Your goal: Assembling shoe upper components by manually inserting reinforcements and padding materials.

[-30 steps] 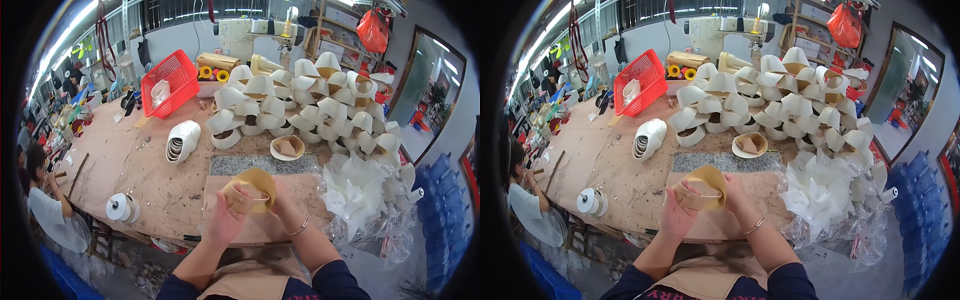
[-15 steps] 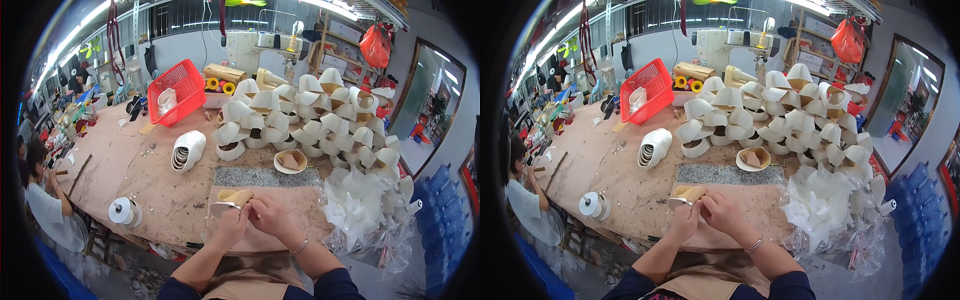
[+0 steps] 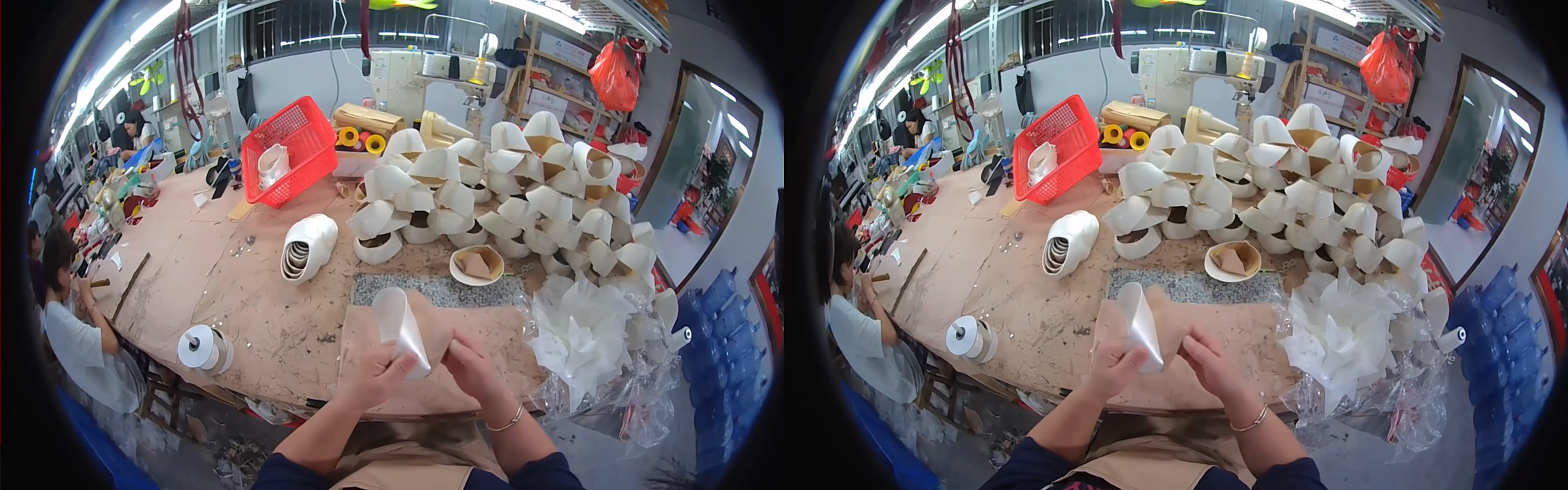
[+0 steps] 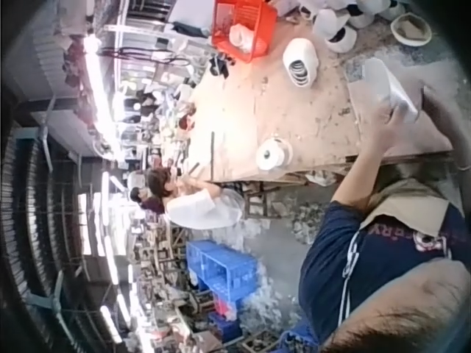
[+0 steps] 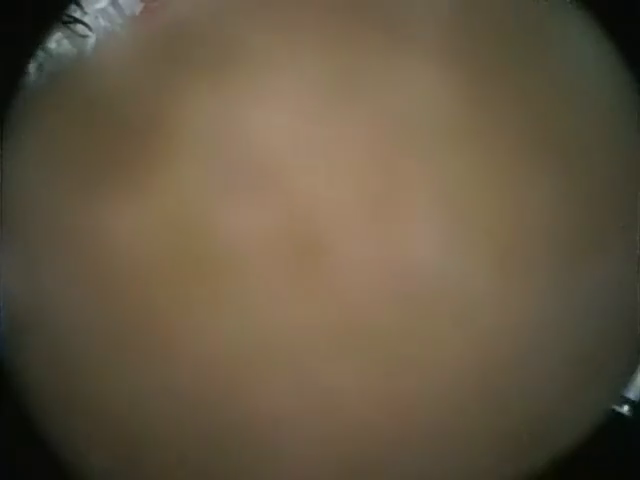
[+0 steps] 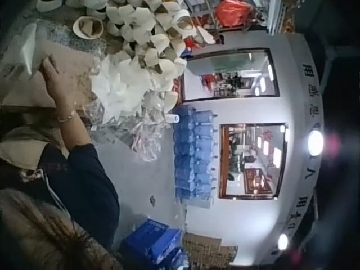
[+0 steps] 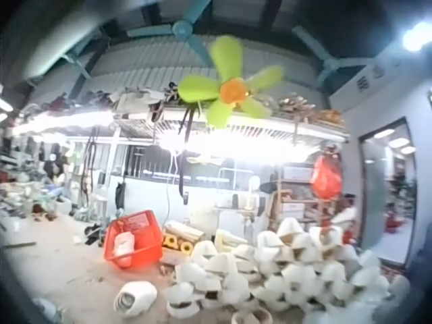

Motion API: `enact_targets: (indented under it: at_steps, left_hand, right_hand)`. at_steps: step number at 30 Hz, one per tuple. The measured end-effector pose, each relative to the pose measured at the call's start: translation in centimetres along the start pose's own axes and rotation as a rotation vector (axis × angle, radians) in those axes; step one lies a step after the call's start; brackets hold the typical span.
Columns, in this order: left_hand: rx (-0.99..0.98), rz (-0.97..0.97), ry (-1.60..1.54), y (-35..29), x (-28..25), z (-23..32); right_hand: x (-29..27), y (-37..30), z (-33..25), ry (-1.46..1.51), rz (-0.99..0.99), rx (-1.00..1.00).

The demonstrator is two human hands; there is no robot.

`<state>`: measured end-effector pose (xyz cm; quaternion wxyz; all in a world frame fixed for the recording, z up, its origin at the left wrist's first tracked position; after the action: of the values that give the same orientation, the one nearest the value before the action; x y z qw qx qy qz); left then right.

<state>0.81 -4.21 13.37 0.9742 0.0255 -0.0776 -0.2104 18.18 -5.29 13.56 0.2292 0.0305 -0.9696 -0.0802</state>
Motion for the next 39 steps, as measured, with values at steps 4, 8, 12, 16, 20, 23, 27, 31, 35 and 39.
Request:
enact_targets:
  at_steps: [4, 8, 12, 16, 20, 23, 27, 31, 35, 39]
  left_hand:
    - [0.157, -0.041, 0.239, 0.3, 1.8, -1.8]
    - [0.007, 0.174, -0.307, 0.8, 1.5, -3.4]
    - [-0.006, 0.175, -0.513, 1.1, -1.0, -1.9]
    - [-0.168, 0.133, -0.762, 0.4, 0.5, -1.6]
    - [-0.174, 0.166, -0.963, 0.7, 1.7, 1.8]
    - [-0.143, 0.203, -0.977, 0.8, 1.6, 1.1]
    - [-0.188, 0.209, -0.964, 1.5, 2.7, 1.1]
    - [-0.211, 0.126, -0.963, 1.8, 4.0, 1.2]
    - [0.151, 0.150, -0.902, 2.2, 3.1, 0.2]
    - [-0.093, 0.158, -0.611, 2.4, 3.6, -1.1]
  right_hand:
    - [0.2, 3.6, -2.0, -0.591, -0.053, -0.026]
    - [0.6, 5.2, 0.1, -0.196, 0.003, 0.106]
    - [1.9, 1.9, 1.5, -0.277, -0.198, 0.158]
    - [2.3, -0.2, 0.0, 0.185, -0.127, 0.318]
    - [3.3, -1.9, -2.4, 0.028, -0.227, -0.009]
    - [4.1, -3.0, -2.5, -0.629, -0.209, -0.505]
    - [1.1, -2.9, -0.9, -0.329, 0.064, -0.222]
    - [-0.1, -2.1, -2.0, -0.027, -0.014, 0.109]
    - [2.3, -1.6, -6.5, -0.706, -0.211, -0.493]
    - [1.5, 0.7, -8.5, -1.342, -0.610, -0.861]
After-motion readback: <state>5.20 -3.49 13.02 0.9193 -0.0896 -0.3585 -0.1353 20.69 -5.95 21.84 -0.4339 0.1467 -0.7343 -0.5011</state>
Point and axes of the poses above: each hand's wrist, its own y-axis towards the middle knuckle, its own x-axis out of the palm, z = x × y, the point moved 3 cm from there along y, towards the middle knuckle, and after that the axes turned 5 degrees about -x, right-handed, at the moved point
